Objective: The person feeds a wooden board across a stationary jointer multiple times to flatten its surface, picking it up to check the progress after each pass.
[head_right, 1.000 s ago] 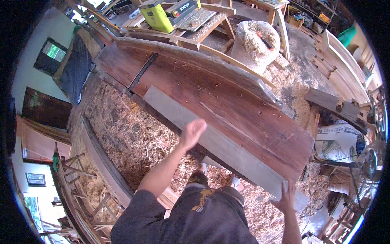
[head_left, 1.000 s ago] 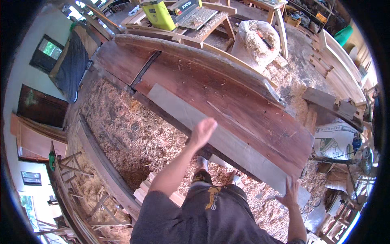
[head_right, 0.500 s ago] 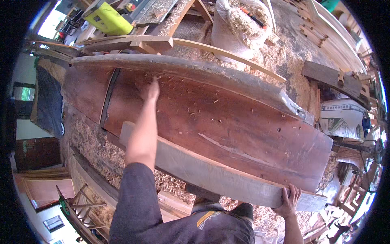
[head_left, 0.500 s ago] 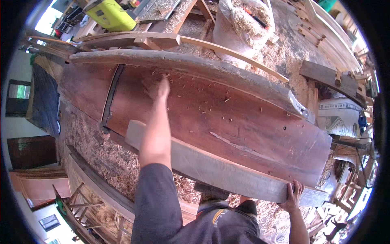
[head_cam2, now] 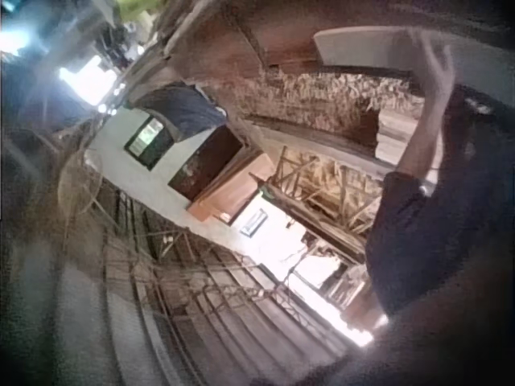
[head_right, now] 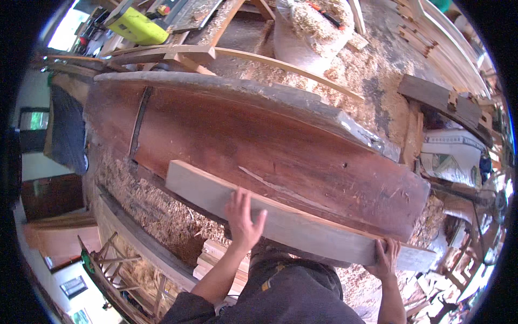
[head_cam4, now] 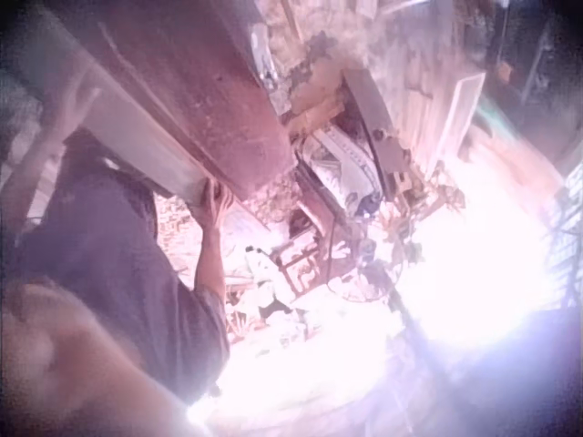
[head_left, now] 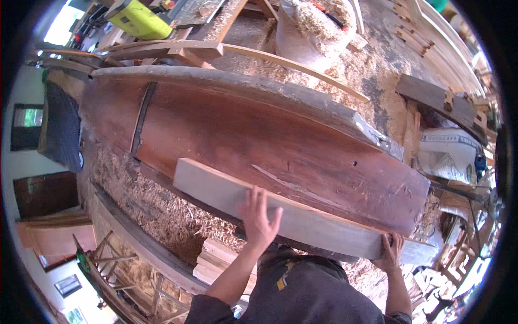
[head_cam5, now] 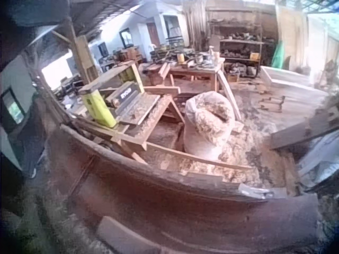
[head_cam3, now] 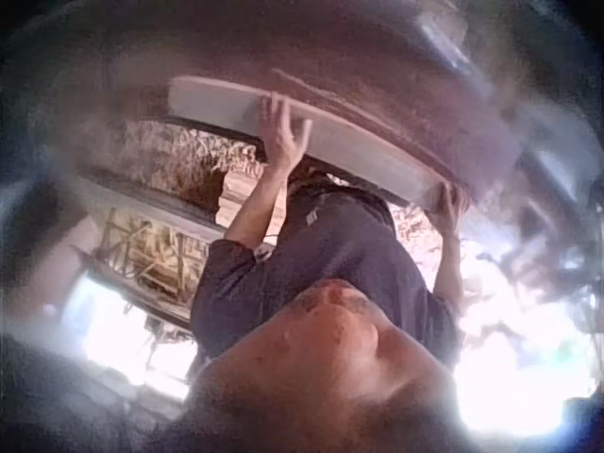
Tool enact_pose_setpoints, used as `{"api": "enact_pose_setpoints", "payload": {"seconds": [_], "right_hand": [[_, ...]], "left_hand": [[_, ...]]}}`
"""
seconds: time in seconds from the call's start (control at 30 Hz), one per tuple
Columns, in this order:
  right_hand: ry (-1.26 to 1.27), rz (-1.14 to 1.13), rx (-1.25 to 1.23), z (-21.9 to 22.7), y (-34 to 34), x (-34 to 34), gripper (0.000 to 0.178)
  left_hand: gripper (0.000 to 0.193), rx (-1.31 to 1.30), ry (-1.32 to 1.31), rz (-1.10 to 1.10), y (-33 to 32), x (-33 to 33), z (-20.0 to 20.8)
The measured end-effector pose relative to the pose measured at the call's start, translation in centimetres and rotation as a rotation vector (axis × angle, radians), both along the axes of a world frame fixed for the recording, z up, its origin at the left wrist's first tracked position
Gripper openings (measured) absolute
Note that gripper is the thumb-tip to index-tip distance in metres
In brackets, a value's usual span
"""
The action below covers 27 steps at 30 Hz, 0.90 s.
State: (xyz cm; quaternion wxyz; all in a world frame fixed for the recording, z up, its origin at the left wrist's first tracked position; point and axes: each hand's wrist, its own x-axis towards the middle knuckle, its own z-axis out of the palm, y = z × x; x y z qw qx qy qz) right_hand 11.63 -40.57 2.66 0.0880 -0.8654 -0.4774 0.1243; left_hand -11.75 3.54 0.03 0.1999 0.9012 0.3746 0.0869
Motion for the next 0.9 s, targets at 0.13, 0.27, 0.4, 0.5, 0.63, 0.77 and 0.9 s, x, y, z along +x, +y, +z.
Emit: {"api": "enact_pose_setpoints", "payload": {"seconds": [0.13, 0.27, 0.4, 0.5, 0.63, 0.77, 0.9], "right_hand": [[-0.037, -0.029, 0.013, 0.1, -4.0, 2.5, 0.12], [-0.042, -0.043, 0.072, -0.6, -3.6, 4.3, 0.122], [-0.057, -0.012, 0.15, -1.6, 2.6, 7.0, 0.117], [-0.095, -0.055, 0.131, -0.8, 8.5, 9.2, 0.101], [-0.205, 0.11, 0.23, -2.0, 13.4, 13.0, 0.086], [0.0, 0.278, 0.24, -2.7, 17.2, 15.6, 0.061], [0.038, 0.398, 0.198, -1.2, 20.2, 17.0, 0.055]], "left_hand": [[0.09, -0.056, 0.021, -0.011, -5.0, 5.0, -0.2], [0.093, -0.011, 0.006, 0.016, -3.5, 8.7, -1.2], [0.093, -0.063, 0.049, 0.139, 1.9, 12.1, -0.2], [0.091, 0.008, 0.118, 0.215, 1.6, 16.1, -0.1], [0.084, 0.044, 0.14, 0.318, 4.2, 20.5, -0.4], [0.08, 0.086, 0.153, 0.41, 8.6, 22.7, -0.7], [0.074, 0.133, 0.107, 0.446, 10.8, 23.4, -1.2]]}}
